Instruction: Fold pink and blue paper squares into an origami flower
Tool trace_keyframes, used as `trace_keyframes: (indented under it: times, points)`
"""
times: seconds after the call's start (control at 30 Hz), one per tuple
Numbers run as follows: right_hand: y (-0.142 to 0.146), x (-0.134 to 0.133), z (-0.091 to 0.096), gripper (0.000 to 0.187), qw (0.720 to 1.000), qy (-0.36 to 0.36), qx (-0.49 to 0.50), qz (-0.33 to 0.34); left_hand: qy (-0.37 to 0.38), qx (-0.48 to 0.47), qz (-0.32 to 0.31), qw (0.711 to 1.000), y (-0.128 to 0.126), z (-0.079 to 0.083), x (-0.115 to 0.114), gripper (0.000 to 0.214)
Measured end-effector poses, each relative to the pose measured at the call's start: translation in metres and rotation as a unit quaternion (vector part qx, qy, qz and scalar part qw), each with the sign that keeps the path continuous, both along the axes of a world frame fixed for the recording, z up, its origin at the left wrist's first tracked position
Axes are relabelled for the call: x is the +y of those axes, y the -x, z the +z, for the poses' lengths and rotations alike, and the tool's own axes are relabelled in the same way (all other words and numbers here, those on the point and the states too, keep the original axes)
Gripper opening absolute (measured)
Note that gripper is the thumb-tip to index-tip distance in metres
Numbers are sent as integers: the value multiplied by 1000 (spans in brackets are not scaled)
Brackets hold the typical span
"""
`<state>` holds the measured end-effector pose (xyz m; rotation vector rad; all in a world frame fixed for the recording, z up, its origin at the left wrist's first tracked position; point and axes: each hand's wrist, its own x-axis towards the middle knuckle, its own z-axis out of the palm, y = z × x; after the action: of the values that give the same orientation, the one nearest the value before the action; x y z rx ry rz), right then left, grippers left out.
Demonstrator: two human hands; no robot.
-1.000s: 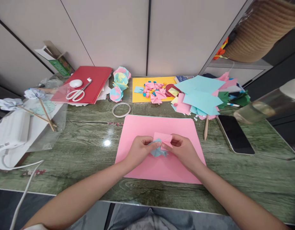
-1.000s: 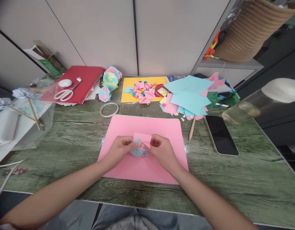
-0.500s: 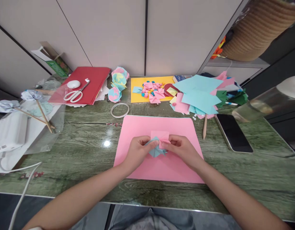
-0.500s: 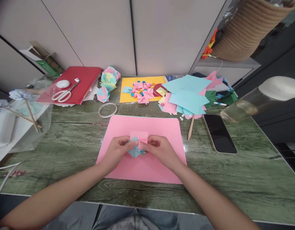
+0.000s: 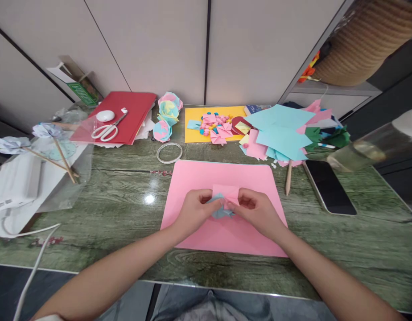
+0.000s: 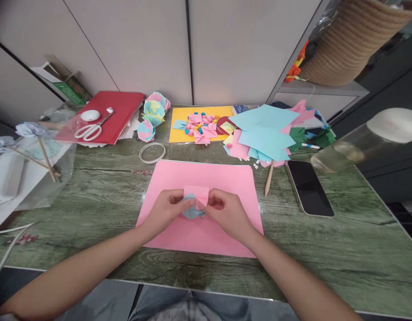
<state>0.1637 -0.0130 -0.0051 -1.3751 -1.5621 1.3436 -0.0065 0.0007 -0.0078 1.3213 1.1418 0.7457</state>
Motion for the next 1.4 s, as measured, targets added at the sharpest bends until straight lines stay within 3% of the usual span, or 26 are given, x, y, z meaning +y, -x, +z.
trace_keyframes:
  times: [0.3, 0.57, 0.83, 1.17, 1.4]
  points:
    - [-1, 0, -1, 18, 994, 61, 51, 77, -73, 115, -1, 991, -1, 0, -5, 32]
    - [-5, 3, 0, 15, 998, 37, 28, 47, 43, -67, -66, 995, 2, -2, 4, 17]
    - [-13, 3, -2, 23, 989, 73, 21, 126, 30, -63, -126, 990, 2, 1, 3, 17]
    - [-9, 1, 2, 11, 994, 10, -9, 112, 9, -55, -117, 992, 3, 1, 3, 16]
    - [-9, 2, 2, 14, 993, -2, -35, 111, 10, -46, -117, 992, 2, -1, 1, 17]
